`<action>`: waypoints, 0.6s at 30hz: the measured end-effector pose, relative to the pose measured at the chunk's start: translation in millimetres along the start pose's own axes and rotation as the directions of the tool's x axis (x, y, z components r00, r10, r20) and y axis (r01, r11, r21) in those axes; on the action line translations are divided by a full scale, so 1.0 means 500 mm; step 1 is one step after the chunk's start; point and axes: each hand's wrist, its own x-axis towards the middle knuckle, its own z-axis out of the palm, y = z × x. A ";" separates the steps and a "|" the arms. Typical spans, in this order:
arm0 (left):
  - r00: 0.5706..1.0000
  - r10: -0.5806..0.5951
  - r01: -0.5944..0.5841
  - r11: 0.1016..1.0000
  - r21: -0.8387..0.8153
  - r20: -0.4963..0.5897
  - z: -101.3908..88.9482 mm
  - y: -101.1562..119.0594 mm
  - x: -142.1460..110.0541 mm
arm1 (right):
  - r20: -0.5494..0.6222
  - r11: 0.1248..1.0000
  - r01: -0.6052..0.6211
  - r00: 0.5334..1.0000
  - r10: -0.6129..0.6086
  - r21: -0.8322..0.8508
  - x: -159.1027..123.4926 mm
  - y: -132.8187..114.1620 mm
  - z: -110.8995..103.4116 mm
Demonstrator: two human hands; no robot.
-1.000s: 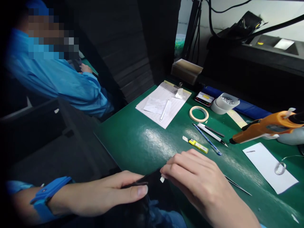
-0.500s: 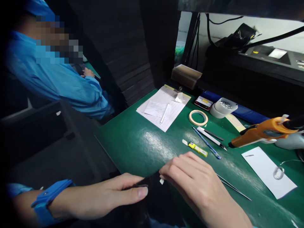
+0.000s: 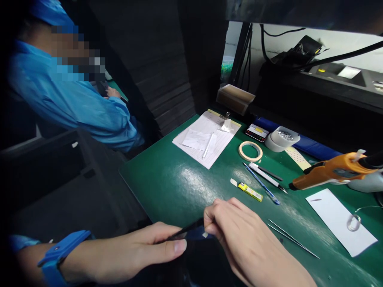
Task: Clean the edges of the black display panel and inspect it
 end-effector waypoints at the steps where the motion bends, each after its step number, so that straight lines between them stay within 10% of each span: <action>1: 1.000 -0.015 0.015 1.000 0.018 -0.016 0.000 0.001 0.000 | 0.015 0.999 -0.014 1.000 0.013 0.029 0.001 -0.001 -0.005; 18: 0.999 -0.039 0.041 0.996 0.073 -0.028 0.004 0.007 -0.002 | 0.061 0.999 -0.024 0.998 0.021 0.048 -0.007 0.002 -0.011</action>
